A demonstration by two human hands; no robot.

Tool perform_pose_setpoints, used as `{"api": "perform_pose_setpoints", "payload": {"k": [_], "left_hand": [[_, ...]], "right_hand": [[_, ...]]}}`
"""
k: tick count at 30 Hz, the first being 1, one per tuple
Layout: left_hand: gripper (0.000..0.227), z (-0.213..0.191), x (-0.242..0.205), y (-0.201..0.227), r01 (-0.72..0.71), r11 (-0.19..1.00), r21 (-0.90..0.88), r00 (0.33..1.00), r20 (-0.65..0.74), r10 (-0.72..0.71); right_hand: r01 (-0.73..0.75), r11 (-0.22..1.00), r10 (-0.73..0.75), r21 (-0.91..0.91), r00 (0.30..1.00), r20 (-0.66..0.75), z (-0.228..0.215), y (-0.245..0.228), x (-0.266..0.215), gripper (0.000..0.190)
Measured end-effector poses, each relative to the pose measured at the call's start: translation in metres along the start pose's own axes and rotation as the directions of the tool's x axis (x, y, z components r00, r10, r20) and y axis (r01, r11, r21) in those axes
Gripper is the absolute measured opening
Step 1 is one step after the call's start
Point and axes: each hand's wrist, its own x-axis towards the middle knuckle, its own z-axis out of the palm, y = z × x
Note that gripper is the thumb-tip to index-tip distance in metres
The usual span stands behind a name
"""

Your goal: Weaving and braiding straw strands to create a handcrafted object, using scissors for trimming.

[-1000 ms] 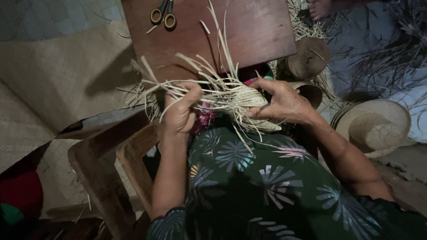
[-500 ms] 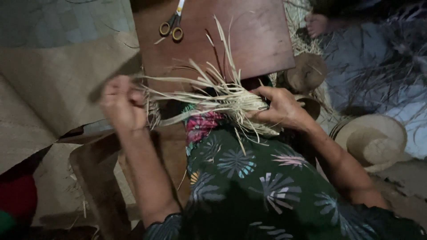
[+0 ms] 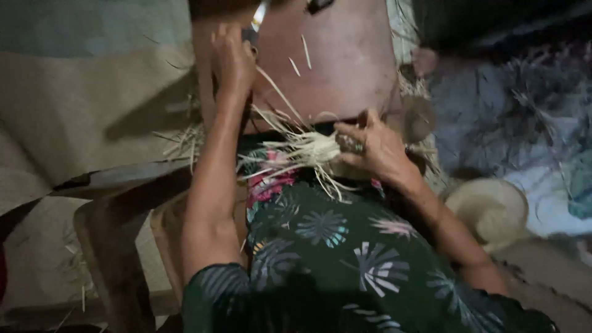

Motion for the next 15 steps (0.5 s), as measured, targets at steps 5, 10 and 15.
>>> {"api": "perform_pose_setpoints", "payload": {"k": [5, 10, 15], "left_hand": [[0.029, 0.041, -0.005, -0.026, 0.096, 0.991, 0.098, 0.991, 0.08, -0.104], [0.038, 0.029, -0.013, -0.033, 0.337, 0.885, -0.321, 0.934, 0.232, -0.272], [0.017, 0.013, -0.021, -0.054, -0.062, 0.952, 0.301, 0.959, 0.281, -0.026]], "right_hand": [[-0.134, 0.979, 0.127, -0.151, 0.99, -0.06, -0.022, 0.003, -0.009, 0.08], [-0.178, 0.966, 0.154, -0.189, 0.978, -0.137, -0.06, -0.007, -0.011, 0.053], [0.067, 0.988, -0.12, -0.14, 0.9, -0.419, -0.087, -0.035, 0.02, 0.028]]}}
